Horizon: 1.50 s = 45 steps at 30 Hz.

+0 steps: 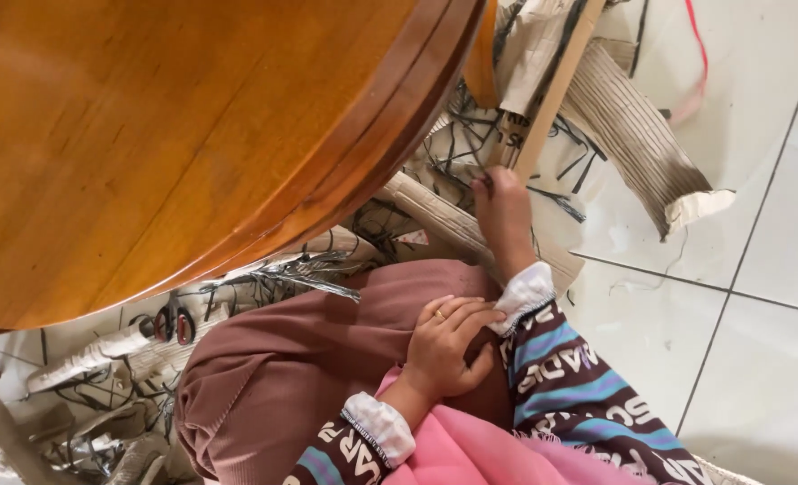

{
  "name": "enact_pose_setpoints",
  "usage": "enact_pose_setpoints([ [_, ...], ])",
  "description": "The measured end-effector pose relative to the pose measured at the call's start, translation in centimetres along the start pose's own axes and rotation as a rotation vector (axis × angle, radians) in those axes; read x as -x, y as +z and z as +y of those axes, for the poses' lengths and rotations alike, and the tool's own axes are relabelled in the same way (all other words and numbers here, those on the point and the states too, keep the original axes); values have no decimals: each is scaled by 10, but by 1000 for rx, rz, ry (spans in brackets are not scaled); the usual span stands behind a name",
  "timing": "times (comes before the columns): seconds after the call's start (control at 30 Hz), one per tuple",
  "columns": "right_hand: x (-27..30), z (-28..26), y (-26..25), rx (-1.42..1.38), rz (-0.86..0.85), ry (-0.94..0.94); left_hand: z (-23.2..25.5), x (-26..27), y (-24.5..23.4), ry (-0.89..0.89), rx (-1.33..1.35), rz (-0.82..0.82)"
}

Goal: Wrapping a wooden chair leg with decorative or protective strips of material

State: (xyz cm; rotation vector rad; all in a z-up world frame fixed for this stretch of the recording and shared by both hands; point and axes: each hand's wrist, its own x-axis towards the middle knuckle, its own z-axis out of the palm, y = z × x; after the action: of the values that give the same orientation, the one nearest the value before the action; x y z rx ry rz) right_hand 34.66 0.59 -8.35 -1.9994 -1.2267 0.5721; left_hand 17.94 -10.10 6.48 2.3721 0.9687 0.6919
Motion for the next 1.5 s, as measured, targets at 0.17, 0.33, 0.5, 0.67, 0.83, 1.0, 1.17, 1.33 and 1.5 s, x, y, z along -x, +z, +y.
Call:
enact_pose_setpoints([
  [0.17,21,4,-37,-173,163,-104,0,4,5,-10,-17,46],
  [0.33,37,-31,-60,167,-525,298,3,7,9,12,-20,57],
  [0.5,30,23,6,364,-560,196,5,10,19,33,-5,79],
  [0.67,58,-30,-41,191,-185,92,0,9,19,63,8,129],
  [0.83,80,-86,-65,-197,380,-70,-7,23,15,98,231,160],
  [1.0,87,-106,-81,-192,612,-240,-27,45,-5,47,537,53],
  [1.17,118,-166,-103,-242,495,-358,-42,46,-84,-160,818,173],
  [1.33,152,-254,-75,-125,145,-822,-62,45,-145,65,1013,574],
  [1.5,162,-289,-21,-130,100,-644,-128,62,-98,89,1038,625],
])
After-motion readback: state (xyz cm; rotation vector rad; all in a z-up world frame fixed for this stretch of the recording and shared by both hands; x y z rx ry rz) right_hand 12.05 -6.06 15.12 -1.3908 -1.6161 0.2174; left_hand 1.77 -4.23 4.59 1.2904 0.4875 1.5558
